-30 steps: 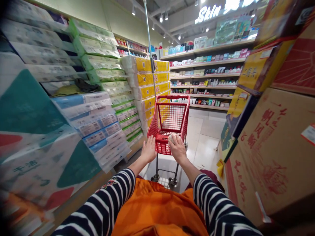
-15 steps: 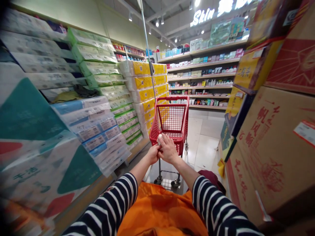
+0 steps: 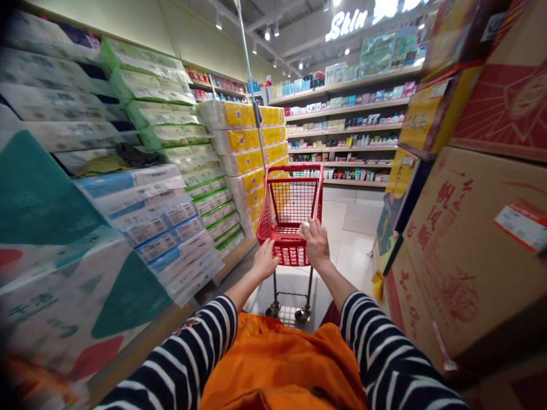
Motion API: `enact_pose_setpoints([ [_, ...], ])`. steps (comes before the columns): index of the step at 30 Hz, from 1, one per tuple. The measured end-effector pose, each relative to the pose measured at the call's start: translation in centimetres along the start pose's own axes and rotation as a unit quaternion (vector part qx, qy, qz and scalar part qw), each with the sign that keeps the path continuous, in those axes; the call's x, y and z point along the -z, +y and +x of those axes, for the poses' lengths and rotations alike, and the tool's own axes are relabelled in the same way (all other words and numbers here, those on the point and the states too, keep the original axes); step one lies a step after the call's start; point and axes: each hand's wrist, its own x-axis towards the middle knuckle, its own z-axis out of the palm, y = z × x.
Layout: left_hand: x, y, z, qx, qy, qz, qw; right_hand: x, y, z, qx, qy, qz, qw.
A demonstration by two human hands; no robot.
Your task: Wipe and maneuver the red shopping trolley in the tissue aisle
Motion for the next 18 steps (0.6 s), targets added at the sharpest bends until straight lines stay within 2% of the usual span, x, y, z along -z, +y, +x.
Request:
enact_pose_setpoints([
  [2, 0.3, -0.1, -0.2, -0.032, -0.008, 0.184, 0.982, -0.6, 0.5, -0.4, 0.001, -0.036, -0.032, 0.999],
  [4, 0.5, -0.2, -0.4, -0.050, -0.024, 0.298, 0.953, -1.4, -0.2, -1.2, 0.032, -0.064, -0.042, 0.997],
  [9, 0.6, -0.5, -0.8, -0.085, -0.048, 0.389, 0.916, -3.0, -4.7, -1.9, 0.126, -0.079, -0.033, 0.988],
  [11, 0.7, -0.7, -0.8, -0.092, -0.052, 0.406, 0.908, -3.1, -5.5, -1.6, 0.149, -0.084, -0.037, 0.985],
  [14, 1.0, -1.0, -0.6, -0.084, -0.049, 0.416, 0.904, -2.8, -4.1, -1.5, 0.161, -0.087, -0.056, 0.981],
  [18, 1.4, -1.7, -0.2, -0.064, -0.049, 0.411, 0.908, -1.8, 0.4, -2.0, 0.116, -0.051, -0.080, 0.989],
])
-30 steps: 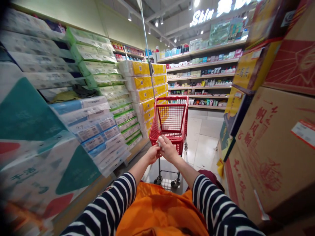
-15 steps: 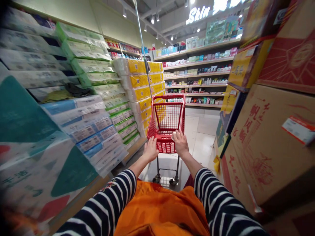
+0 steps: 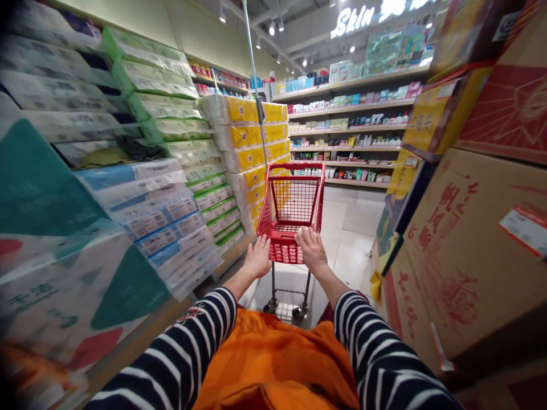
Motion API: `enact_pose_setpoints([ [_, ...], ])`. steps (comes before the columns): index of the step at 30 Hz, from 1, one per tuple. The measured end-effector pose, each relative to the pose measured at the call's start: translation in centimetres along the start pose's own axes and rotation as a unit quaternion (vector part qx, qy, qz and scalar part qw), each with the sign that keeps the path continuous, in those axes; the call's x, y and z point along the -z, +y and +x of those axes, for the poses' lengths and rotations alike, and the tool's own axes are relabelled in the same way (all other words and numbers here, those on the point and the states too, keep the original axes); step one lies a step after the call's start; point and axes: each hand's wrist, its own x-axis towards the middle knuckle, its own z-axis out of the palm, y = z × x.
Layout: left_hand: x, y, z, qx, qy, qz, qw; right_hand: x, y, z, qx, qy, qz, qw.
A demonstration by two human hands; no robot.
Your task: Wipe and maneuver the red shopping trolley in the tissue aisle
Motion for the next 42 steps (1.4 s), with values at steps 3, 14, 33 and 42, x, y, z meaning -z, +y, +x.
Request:
enact_pose_setpoints([
  [3, -0.6, -0.2, 0.1, 0.010, -0.007, -0.003, 1.000, -0.1, 1.3, -0.7, -0.037, 0.025, -0.010, 0.999],
  [14, -3.1, -2.0, -2.1, 0.059, -0.025, -0.024, 0.998, -0.2, -7.6, 3.7, 0.105, -0.007, 0.102, 0.989],
  [33, -3.5, -1.7, -3.8, 0.064, -0.037, -0.020, 0.997, -3.2, -8.2, 0.8, 0.221, -0.078, 0.139, 0.962],
  [42, -2.5, 0.5, -3.3, 0.050, -0.010, -0.007, 0.999, -1.0, -5.3, 2.0, 0.219, -0.071, 0.138, 0.963],
])
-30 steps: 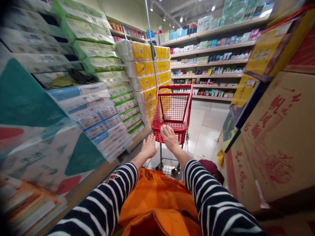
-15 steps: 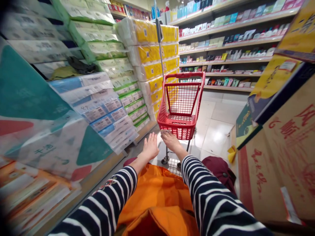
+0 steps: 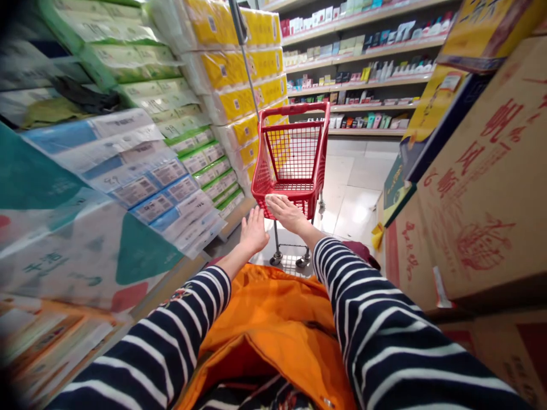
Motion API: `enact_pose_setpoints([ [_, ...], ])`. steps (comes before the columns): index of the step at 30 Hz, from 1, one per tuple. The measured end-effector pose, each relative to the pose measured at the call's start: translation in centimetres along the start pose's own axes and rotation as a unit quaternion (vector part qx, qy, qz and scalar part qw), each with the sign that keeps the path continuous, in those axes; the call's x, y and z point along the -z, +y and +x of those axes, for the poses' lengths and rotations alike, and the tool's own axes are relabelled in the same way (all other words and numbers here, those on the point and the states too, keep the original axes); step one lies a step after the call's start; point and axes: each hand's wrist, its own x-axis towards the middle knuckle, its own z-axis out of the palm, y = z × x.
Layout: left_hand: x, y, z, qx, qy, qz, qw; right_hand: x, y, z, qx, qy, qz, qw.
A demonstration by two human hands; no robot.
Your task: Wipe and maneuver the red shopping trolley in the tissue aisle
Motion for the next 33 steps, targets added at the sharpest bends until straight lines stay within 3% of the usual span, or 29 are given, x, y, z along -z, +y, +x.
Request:
enact_pose_setpoints([
  [7, -2.0, 1.4, -0.7, -0.021, -0.027, 0.001, 0.999, -3.3, -0.9, -4.6, -0.029, -0.051, 0.007, 0.998],
  [16, -0.2, 2.3, 0.3, -0.023, 0.012, -0.015, 1.000, 0.9, 0.5, -3.2, -0.069, 0.065, -0.013, 0.995],
  [25, -1.0, 2.6, -0.2, -0.055, 0.004, 0.005, 0.998, -2.8, 0.3, -8.0, -0.083, 0.009, -0.037, 0.996],
  [29, -1.0, 2.8, 0.0, -0.055, 0.005, 0.014, 0.998, -1.1, 0.9, -7.8, -0.093, 0.073, -0.042, 0.992],
  [33, -0.4, 3.5, 0.1, -0.062, 0.014, 0.013, 0.998, 1.0, 2.2, -6.8, -0.157, 0.135, -0.054, 0.977],
])
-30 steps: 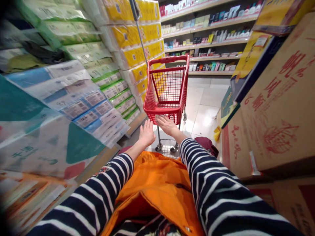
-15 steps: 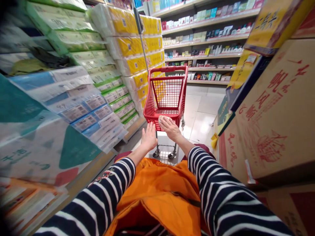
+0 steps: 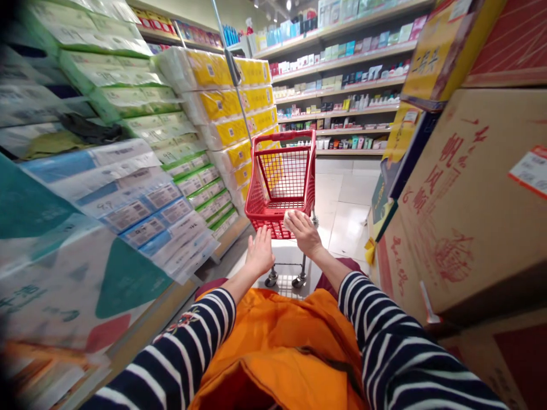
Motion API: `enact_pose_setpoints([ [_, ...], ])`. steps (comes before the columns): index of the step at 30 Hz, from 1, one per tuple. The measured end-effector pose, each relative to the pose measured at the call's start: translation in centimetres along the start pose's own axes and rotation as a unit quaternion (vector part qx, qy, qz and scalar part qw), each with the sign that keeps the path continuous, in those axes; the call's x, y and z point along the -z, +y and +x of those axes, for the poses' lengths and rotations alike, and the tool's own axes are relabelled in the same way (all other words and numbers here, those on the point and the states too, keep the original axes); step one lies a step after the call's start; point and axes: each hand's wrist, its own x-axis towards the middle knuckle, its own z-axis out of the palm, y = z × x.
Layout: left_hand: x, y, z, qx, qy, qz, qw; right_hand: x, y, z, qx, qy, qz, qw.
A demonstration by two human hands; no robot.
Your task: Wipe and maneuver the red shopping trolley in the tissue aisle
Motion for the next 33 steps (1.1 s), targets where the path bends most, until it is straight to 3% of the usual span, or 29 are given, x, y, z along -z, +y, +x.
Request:
enact_pose_setpoints([
  [3, 0.2, 0.4, 0.1, -0.009, 0.005, 0.006, 1.000, -0.3, 0.2, -0.1, -0.015, -0.016, -0.007, 1.000],
  [9, -0.2, 0.1, -0.1, -0.014, 0.006, 0.014, 1.000, -3.1, -1.1, -3.8, 0.002, -0.099, -0.012, 0.995],
  [12, -0.5, -0.4, -0.2, -0.005, 0.002, 0.011, 1.000, -3.4, -1.4, -4.7, 0.005, -0.106, -0.009, 0.994],
  [18, -0.6, -1.0, 0.1, 0.013, 0.003, 0.003, 1.000, -1.4, -1.7, -0.9, 0.007, -0.015, 0.029, 0.999],
  [21, -0.4, -1.4, 0.2, 0.026, -0.008, -0.001, 1.000, -1.4, -2.5, 1.9, 0.002, -0.005, 0.041, 0.999],
  [25, -0.6, -2.0, -0.1, 0.030, -0.022, 0.009, 0.999, -2.7, -4.1, 3.0, 0.033, -0.061, 0.053, 0.996],
  [30, -1.1, -2.2, -0.7, 0.021, -0.024, 0.025, 0.999, -4.3, -5.3, 0.2, 0.036, -0.168, 0.041, 0.984],
  [33, -1.4, -2.4, -0.8, 0.019, -0.019, 0.026, 0.999, -4.3, -5.3, -0.5, 0.031, -0.201, 0.039, 0.978],
])
